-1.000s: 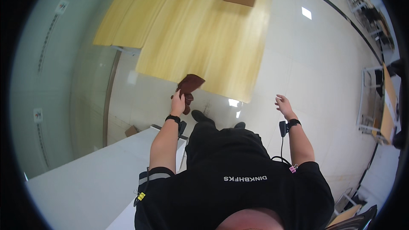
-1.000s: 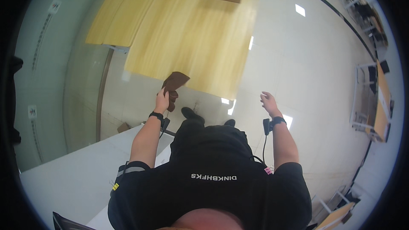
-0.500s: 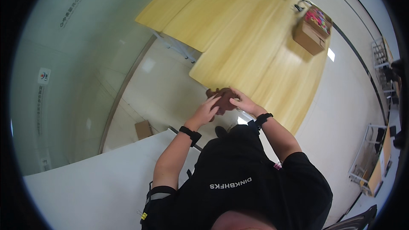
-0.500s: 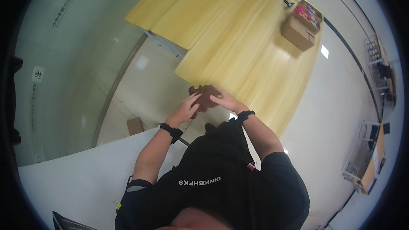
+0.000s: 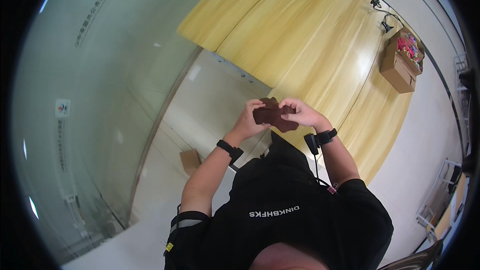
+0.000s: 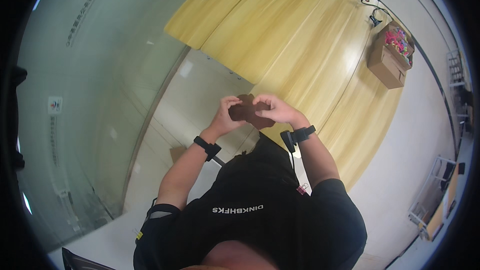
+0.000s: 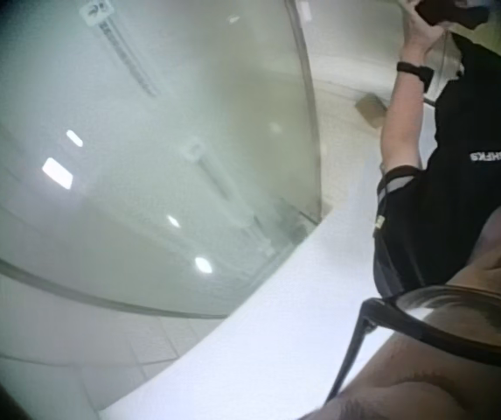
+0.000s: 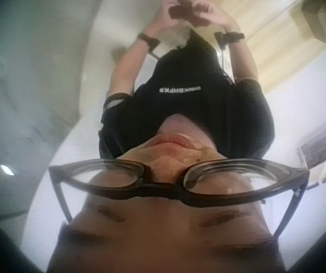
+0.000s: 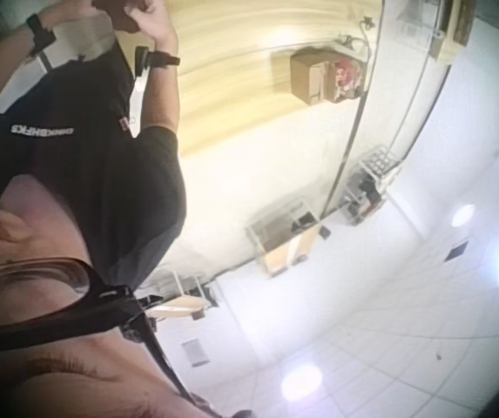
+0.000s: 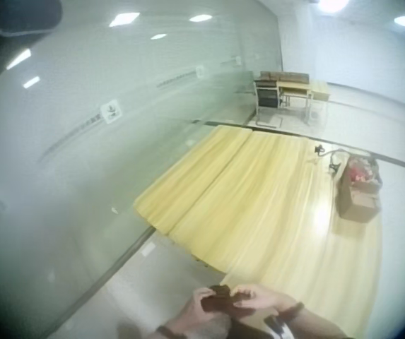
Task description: The person wipes a large light-colored wooden table with a brown cloth. They move a cardboard box of colorful items aside, wipe the surface in sections, and return the box to the table.
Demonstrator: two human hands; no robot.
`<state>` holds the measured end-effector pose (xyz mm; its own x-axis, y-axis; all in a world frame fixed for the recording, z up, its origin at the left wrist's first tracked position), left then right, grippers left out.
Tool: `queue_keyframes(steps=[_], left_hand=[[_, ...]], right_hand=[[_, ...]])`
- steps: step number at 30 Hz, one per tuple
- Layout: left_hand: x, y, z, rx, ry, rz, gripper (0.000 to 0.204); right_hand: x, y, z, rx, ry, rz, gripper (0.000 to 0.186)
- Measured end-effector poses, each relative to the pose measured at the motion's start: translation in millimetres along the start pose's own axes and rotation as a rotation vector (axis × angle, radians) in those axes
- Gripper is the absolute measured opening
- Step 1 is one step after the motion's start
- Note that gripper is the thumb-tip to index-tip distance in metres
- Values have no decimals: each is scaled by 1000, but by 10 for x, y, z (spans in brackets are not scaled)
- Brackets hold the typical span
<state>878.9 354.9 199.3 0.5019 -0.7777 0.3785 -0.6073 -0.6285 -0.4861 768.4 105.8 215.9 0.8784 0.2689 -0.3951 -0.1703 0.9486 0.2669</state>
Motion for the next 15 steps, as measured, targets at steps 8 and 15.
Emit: queue_keyframes(steps=[8,15], left_hand=[[1011,-529,805,-91,5,525,42],[1771,-1027,1765,0,236,733,40]], right_hand=[[435,-246,495,-83,61,-24,28],[958,-88,381,196,-48,-428,37]])
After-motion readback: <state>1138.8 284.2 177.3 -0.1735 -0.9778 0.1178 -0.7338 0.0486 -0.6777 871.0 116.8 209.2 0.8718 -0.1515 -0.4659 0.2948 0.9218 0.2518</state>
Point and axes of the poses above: each hand's wrist, its own x-axis towards the middle knuckle, its own y-axis out of the palm, z = x × y, the point moved 1 cm from there along x, towards the middle knuckle, and after that the axes turned 11 degrees about y, right-handed, at the moved point
